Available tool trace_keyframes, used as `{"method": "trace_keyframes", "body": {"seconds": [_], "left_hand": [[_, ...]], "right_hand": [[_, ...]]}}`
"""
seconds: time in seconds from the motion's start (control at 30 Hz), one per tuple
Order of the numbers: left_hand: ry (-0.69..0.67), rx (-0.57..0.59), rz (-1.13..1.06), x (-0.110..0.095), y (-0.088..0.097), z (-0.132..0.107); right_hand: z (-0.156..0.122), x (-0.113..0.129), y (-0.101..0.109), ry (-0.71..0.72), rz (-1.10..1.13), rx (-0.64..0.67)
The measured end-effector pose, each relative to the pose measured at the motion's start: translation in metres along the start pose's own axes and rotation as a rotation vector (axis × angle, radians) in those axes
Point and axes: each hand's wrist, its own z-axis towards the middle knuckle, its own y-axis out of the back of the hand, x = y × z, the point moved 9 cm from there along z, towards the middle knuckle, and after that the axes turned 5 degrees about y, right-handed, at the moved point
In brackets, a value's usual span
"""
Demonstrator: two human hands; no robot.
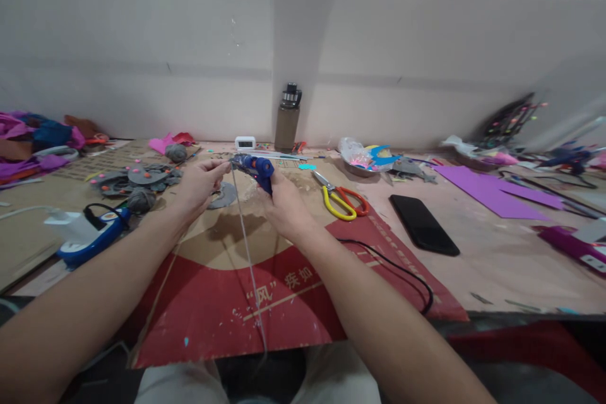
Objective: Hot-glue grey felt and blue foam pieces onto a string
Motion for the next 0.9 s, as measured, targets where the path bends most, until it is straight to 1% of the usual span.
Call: {"method": "trace_keyframes", "body": {"seconds": [0.23,0.47,0.63,0.77,0.9], "left_hand": [[0.017,-0.025,-0.004,-0.0015,0.0005,-0.0023],[0.017,-0.008,-0.006,-0.0013,-0.0010,-0.0026],[0.025,-0.025,0.002,-0.0020,0.0003,-0.0031],[0.015,-0.008,0.010,0.0012,0.0012,0.0009],[0.000,0.015,0.014,0.0039,0.0010,0.0035]], "right_hand": [[-0.0009,0.0002,0.0027,-0.029,-0.024,-0.010],[-0.0014,0.0028,0.0015,-0.007,-0.006,-0.001],[-0.0012,0.0020,0.0023,-0.023,0.002,-0.012],[-0.0016,0.0031,0.0017,-0.036,-0.008,-0.001],[-0.0021,0.0019,0.0019,-0.039,-0.014,-0.018]]}}
